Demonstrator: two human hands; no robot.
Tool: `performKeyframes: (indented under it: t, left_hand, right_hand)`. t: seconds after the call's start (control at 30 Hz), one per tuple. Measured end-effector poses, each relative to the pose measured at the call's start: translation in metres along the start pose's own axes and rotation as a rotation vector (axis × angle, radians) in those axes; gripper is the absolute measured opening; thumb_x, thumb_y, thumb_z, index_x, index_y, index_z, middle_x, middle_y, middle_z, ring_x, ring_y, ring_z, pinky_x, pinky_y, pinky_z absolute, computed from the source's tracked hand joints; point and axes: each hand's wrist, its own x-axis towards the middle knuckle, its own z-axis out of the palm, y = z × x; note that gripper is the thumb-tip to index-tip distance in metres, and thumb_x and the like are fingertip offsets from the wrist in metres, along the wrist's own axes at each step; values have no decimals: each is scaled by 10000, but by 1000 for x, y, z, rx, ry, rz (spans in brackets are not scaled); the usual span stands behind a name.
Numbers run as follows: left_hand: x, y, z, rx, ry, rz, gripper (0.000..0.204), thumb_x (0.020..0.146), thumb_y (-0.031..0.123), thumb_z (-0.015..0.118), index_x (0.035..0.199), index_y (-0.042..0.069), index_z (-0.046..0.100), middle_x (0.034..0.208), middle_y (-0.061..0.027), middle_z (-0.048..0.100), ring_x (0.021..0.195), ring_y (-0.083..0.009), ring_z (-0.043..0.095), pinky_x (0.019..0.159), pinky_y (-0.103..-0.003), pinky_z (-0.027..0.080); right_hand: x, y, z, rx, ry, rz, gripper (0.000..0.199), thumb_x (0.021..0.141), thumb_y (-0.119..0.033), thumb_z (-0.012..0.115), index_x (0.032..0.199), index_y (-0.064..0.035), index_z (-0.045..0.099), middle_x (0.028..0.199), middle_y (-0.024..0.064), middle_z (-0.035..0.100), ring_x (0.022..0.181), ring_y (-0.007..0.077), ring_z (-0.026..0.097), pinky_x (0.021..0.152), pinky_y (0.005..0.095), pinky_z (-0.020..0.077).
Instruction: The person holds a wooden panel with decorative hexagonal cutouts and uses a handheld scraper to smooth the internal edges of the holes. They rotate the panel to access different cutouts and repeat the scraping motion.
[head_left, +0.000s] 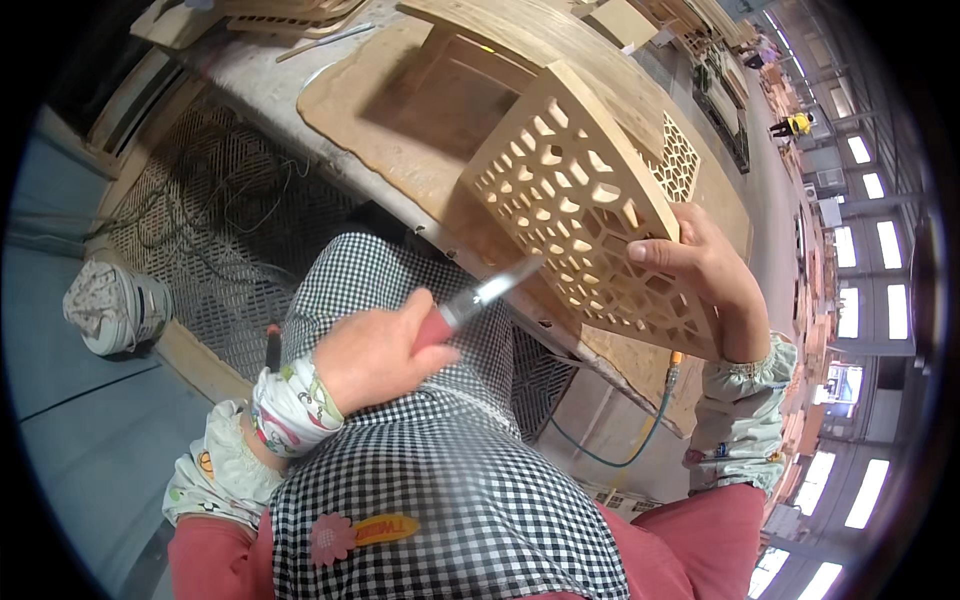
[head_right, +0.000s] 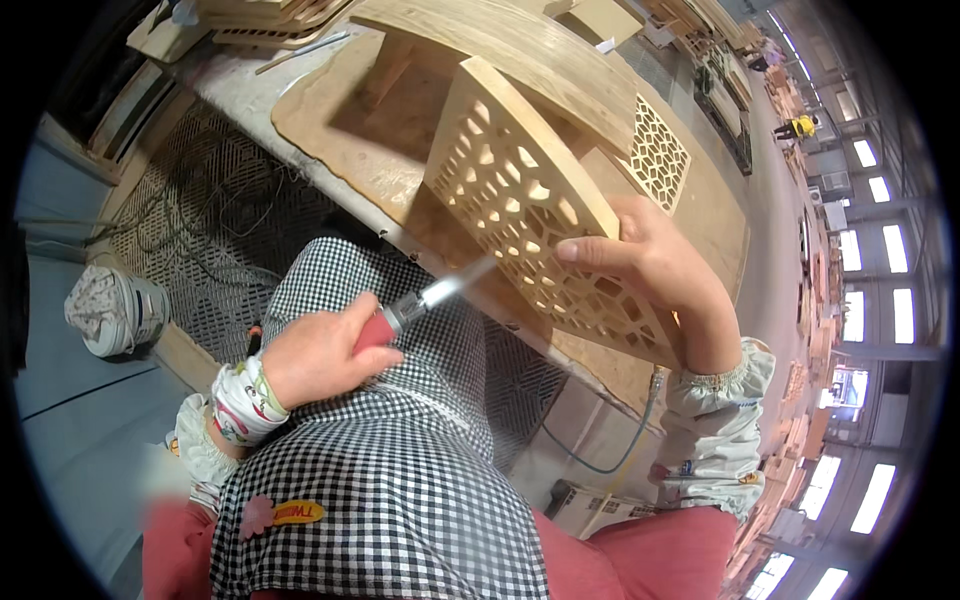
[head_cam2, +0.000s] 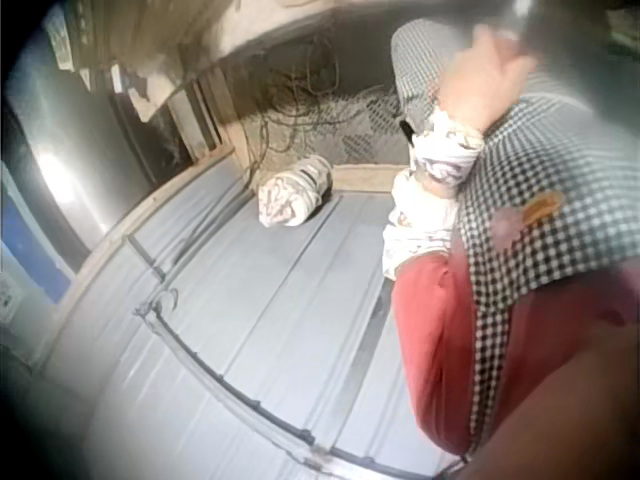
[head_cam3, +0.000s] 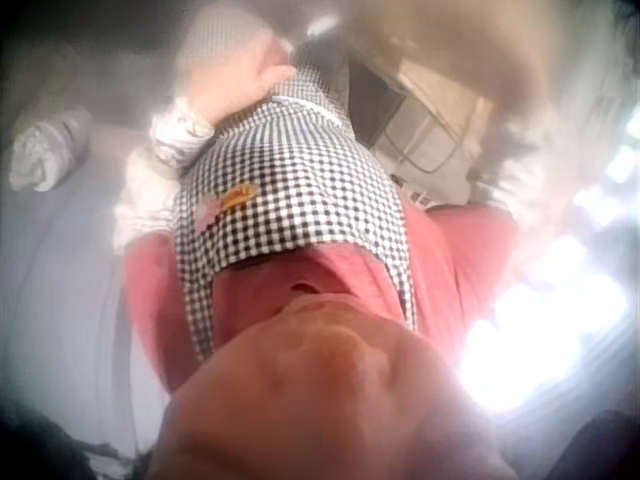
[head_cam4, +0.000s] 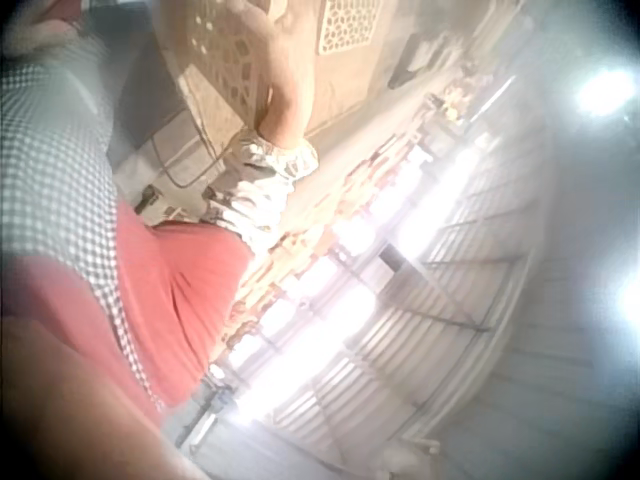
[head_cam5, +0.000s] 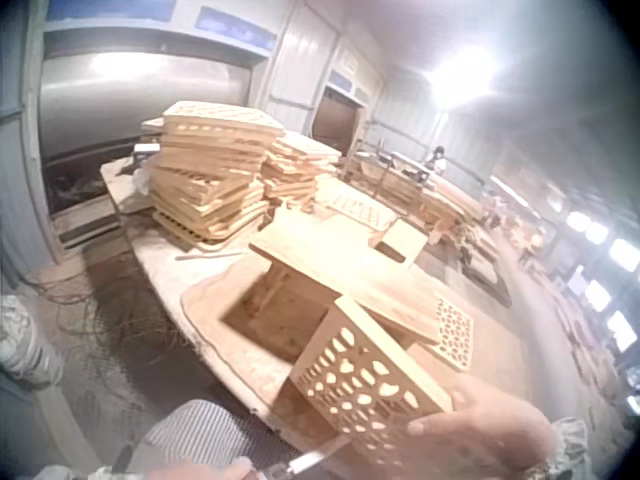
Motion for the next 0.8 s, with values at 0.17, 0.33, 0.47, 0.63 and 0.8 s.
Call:
performKeyframes:
  t: [0.17,0.33,0.47,0.63,0.8]
  left_hand:
    - [-13,-22,26,-237,9,-76,565,975,400,682,1288,-31,494,885,-254,722,778,-403,745,674,-475,593]
    - [3,-28,19,-76,265,4,509,972,301,687,1316,-24,497,917,-252,718,793,-418,729,688,-493,582]
    - [18,-22,17,41,349,3,480,974,297,691,1299,-4,505,951,-263,715,853,-474,704,715,-553,558]
    - [40,-23,15,119,412,44,453,964,313,707,1239,15,505,952,-244,721,848,-470,708,707,-563,563]
    - [65,-6,10,255,310,-1,388,960,303,703,1129,21,497,832,-236,710,744,-458,707,650,-559,566]
  right_hand:
    - [6,-5,-3,-22,-76,34,559,914,-354,814,1271,53,677,1078,135,767,897,194,726,815,304,576]
    - [39,-31,1,-128,-59,-126,572,953,-363,784,1340,26,622,1082,110,756,883,190,728,754,332,586]
    - [66,-35,-2,-112,2,-108,431,975,-326,757,1278,-35,664,1032,88,756,790,139,722,670,310,580]
    - [85,-38,-3,104,-140,-125,499,882,-318,821,1258,-21,682,1080,50,716,987,149,630,902,319,495]
    - [94,-26,-10,63,-171,-155,540,909,-287,791,1332,19,655,1144,86,739,989,148,636,893,300,494]
